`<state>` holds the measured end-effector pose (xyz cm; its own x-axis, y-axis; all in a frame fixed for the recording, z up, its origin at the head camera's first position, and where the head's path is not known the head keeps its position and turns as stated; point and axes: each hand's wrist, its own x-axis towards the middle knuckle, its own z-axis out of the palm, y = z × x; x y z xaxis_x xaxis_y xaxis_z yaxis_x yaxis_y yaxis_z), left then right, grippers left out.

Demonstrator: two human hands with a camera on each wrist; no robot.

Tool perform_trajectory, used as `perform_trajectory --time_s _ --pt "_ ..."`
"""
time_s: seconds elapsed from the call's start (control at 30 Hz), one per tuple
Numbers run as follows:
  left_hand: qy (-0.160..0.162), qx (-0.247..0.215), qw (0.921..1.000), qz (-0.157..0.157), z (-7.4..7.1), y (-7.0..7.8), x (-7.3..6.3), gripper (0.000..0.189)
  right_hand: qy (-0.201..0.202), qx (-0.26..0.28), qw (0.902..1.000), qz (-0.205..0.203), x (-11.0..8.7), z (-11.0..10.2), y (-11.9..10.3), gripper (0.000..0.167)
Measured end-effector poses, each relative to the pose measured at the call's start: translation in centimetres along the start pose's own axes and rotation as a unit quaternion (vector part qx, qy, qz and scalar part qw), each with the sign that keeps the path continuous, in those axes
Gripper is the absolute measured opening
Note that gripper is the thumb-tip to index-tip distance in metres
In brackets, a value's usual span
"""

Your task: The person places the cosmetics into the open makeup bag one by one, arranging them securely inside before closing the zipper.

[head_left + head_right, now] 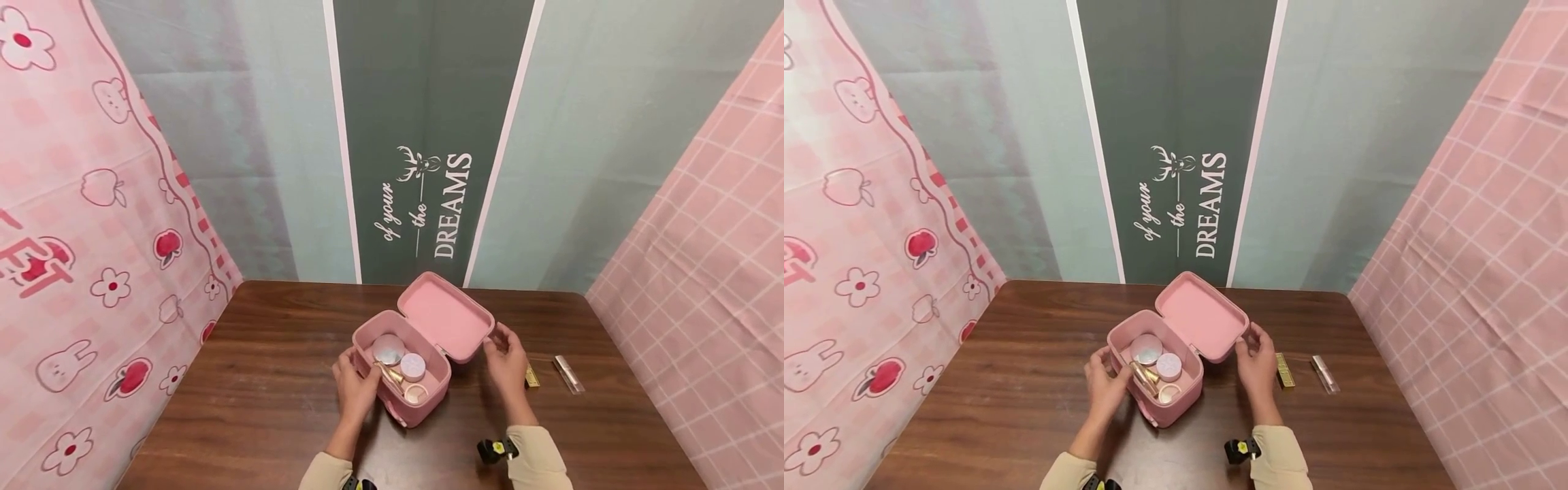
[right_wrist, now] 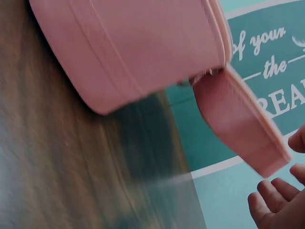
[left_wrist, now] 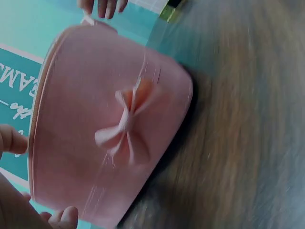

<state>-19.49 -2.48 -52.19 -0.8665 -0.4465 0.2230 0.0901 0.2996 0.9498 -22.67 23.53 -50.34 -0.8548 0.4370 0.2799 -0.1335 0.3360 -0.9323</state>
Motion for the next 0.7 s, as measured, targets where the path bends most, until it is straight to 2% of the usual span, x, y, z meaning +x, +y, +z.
perform_trajectory --time_s 0.07,0.13,0.27,0.33,0.4,0.5,0.6,0.63,0.7 --pt "0.003 -0.002 0.9998 0.019 -0.3 -0.2 0.4 0.054 -0.008 -0.002 0.9999 0.012 -1.1 0.0 -0.3 0.042" --pt "0.001 -0.015 0.9996 0.022 -0.7 -0.5 0.9 0.054 -0.010 -0.004 0.9998 0.014 -2.2 0.1 -0.5 0.047" --pt "-0.011 -0.058 0.9981 0.018 -1.2 -1.2 2.3 0.049 -0.002 -0.018 0.9998 -0.011 -4.3 0.6 -0.4 0.056" --pt "-0.029 -0.087 0.9956 0.016 -1.4 -1.3 3.0 0.045 0.001 -0.017 0.9996 -0.024 -5.1 0.8 -0.4 0.060" --pt "-0.054 -0.111 0.9923 0.005 -1.6 -1.0 3.7 0.042 0.001 -0.017 0.9994 -0.031 -5.7 1.1 -0.5 0.064" --pt "-0.089 -0.149 0.9848 -0.013 -2.1 0.3 4.1 0.041 -0.012 -0.006 0.9994 -0.031 -6.6 1.5 -0.6 0.068" --pt "-0.102 -0.166 0.9803 -0.031 -2.4 1.1 4.2 0.041 -0.027 0.003 0.9991 -0.033 -7.3 2.0 -0.5 0.072" --pt "-0.103 -0.171 0.9793 -0.035 -2.3 1.0 4.2 0.040 -0.031 0.005 0.9989 -0.034 -7.5 2.2 -0.5 0.073" --pt "-0.100 -0.176 0.9785 -0.037 -1.9 -0.2 4.3 0.039 -0.037 0.004 0.9986 -0.038 -8.0 2.5 -0.4 0.076"
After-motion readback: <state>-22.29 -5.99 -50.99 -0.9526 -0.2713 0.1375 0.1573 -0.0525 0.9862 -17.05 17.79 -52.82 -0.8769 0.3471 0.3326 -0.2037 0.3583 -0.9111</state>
